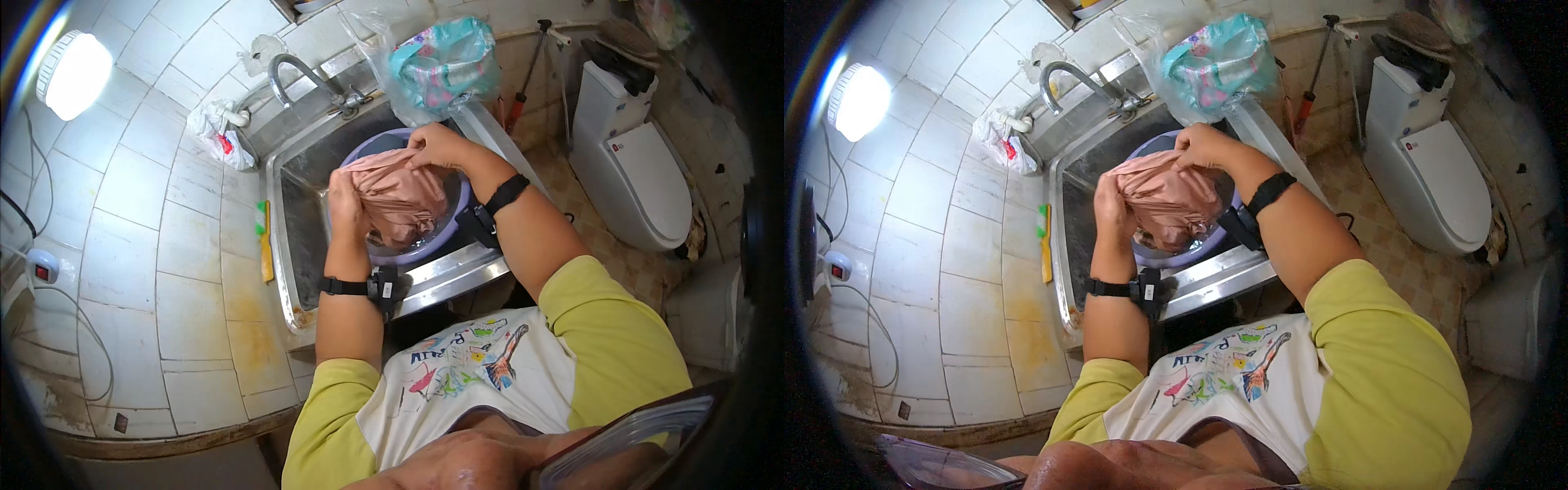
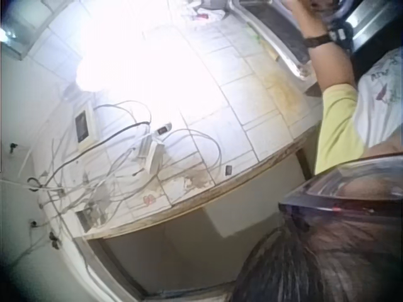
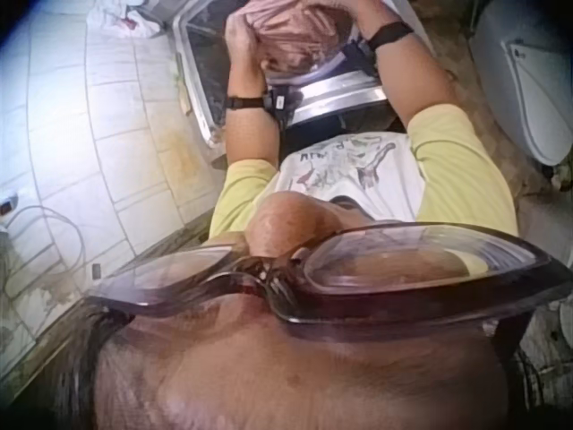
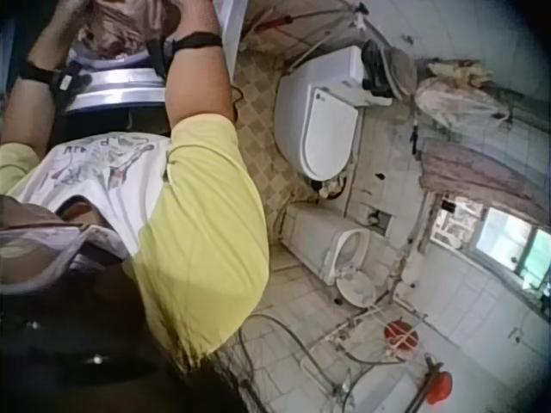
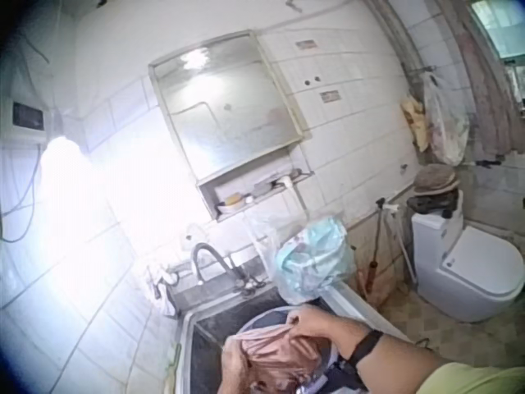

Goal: The person washes clothes by hand in a basin inside a sink, rubbing and wringing a peach-colored garment and a white garment one at a time.

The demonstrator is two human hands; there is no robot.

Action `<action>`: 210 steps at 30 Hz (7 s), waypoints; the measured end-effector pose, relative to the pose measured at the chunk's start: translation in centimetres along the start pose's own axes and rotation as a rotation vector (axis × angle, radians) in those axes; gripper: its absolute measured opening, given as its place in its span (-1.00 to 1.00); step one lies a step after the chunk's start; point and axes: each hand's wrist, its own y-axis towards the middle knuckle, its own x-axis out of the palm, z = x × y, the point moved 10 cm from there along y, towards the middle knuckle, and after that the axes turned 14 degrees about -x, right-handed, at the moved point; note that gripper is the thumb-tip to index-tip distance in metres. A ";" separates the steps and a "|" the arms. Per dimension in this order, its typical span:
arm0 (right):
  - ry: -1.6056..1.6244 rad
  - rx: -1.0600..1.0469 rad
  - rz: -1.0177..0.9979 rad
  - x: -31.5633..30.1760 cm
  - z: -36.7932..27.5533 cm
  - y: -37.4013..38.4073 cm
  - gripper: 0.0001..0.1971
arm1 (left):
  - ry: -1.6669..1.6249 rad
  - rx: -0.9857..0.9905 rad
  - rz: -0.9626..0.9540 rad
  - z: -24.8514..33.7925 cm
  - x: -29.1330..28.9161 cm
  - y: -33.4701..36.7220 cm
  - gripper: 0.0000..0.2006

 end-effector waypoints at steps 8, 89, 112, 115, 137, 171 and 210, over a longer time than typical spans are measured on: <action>0.233 -0.127 0.480 -4.4 -1.3 -0.1 -0.85 | 0.050 -0.006 0.125 2.3 -1.3 0.2 -0.86; -0.393 0.262 -0.008 0.1 8.5 -0.6 -0.83 | 1.867 -0.093 -0.781 -10.5 12.0 -0.8 -0.62; -0.419 0.300 -0.160 1.3 7.3 0.1 -0.76 | 1.386 -0.279 -0.342 -10.8 -1.3 6.2 -0.48; -0.614 0.150 -0.150 1.0 7.6 0.6 -0.76 | 1.426 -0.418 -0.172 -11.3 -5.0 5.4 -0.51; -0.449 0.136 -0.035 0.0 4.5 0.1 -0.87 | 1.704 0.218 -0.714 -14.0 7.7 0.8 -0.51; -0.590 0.339 -0.237 -0.8 2.9 -1.7 -0.69 | 1.323 0.279 -0.895 -13.6 7.4 3.2 -0.51; 0.805 0.041 0.118 4.1 -2.6 -0.5 -0.42 | 1.017 -0.676 -0.342 -7.9 -9.9 6.2 -0.37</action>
